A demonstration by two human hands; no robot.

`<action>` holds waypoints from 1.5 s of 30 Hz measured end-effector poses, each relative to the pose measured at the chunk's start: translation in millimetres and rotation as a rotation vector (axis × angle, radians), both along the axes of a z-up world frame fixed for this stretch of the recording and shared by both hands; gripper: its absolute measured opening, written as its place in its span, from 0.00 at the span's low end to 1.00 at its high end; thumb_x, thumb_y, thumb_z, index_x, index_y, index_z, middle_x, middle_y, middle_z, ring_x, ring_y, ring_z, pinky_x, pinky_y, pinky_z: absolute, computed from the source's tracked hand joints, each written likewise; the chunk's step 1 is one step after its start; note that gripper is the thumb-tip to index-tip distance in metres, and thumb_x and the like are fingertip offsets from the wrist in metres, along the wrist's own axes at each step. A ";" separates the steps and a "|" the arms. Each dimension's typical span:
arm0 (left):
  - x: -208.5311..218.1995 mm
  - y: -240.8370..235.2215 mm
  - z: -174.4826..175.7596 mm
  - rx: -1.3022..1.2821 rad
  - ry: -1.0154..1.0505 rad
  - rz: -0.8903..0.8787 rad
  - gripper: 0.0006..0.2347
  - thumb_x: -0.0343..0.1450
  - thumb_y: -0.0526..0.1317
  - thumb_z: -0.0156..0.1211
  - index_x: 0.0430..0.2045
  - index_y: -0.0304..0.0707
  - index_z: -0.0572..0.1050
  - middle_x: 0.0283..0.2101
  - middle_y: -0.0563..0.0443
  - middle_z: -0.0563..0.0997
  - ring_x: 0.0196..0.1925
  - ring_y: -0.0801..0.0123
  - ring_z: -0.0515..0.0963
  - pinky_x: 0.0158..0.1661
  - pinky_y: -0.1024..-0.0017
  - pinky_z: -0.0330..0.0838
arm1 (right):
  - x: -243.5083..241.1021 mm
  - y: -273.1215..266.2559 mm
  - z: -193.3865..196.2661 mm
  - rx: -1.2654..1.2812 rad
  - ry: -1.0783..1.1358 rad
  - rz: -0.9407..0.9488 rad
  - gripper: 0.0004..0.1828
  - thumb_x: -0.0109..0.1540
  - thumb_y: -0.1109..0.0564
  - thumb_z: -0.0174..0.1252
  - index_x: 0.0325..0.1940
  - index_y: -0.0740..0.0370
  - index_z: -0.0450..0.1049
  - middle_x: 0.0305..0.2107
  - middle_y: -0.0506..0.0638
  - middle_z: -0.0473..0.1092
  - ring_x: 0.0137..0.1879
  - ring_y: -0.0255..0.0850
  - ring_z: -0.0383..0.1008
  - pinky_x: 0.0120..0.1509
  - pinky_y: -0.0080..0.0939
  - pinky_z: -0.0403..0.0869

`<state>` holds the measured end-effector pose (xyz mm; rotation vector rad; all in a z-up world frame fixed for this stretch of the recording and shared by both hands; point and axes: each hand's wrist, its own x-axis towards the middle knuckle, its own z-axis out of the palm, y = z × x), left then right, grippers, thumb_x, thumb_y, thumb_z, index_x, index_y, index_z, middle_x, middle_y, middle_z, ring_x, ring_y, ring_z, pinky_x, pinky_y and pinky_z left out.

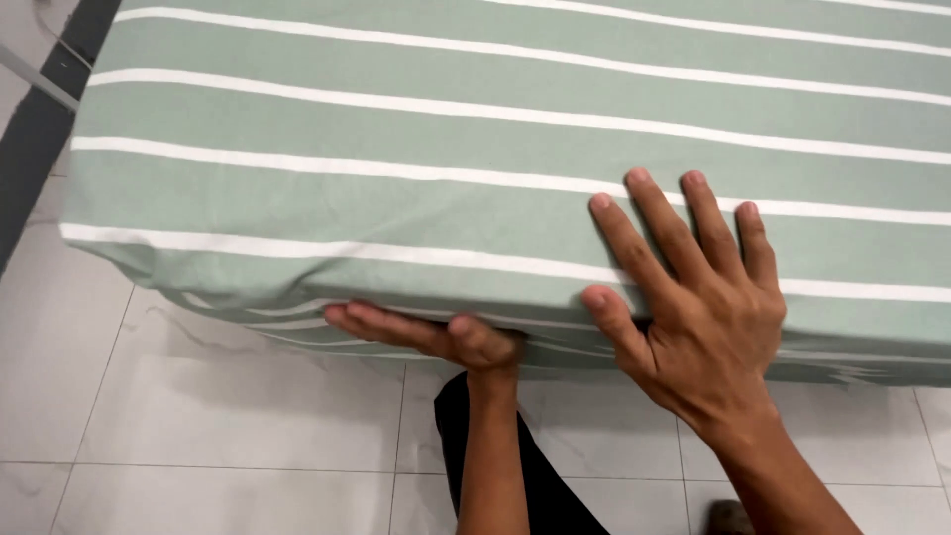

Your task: The person is smoothing a striped bedsheet over a mattress and tucking the edges into the bed frame to make the bed.

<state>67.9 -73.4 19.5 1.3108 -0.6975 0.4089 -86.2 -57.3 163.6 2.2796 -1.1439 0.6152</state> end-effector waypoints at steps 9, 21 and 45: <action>7.5 -1.7 -84.8 0.052 0.285 0.018 0.31 0.91 0.59 0.24 0.87 0.47 0.28 0.91 0.47 0.24 0.95 0.52 0.24 0.93 0.43 0.22 | -7.5 -5.1 -7.6 0.009 0.072 0.001 0.53 0.74 0.10 0.44 0.90 0.45 0.66 0.84 0.52 0.62 0.89 0.55 0.52 0.91 0.60 0.44; 16.8 50.8 31.5 -0.024 0.496 -0.083 0.32 0.87 0.55 0.30 0.83 0.32 0.38 0.88 0.37 0.36 0.92 0.51 0.36 0.87 0.55 0.34 | -15.5 -10.1 -19.7 0.004 0.093 0.015 0.62 0.72 0.01 0.44 0.96 0.39 0.45 0.88 0.49 0.37 0.91 0.59 0.34 0.90 0.72 0.40; 65.2 -0.1 -24.3 -0.086 0.044 0.125 0.26 0.92 0.55 0.30 0.87 0.47 0.48 0.91 0.48 0.46 0.94 0.54 0.42 0.90 0.47 0.36 | -38.4 -8.1 -11.2 -0.056 0.034 0.150 0.53 0.73 0.10 0.48 0.92 0.41 0.59 0.86 0.53 0.51 0.84 0.66 0.63 0.81 0.76 0.63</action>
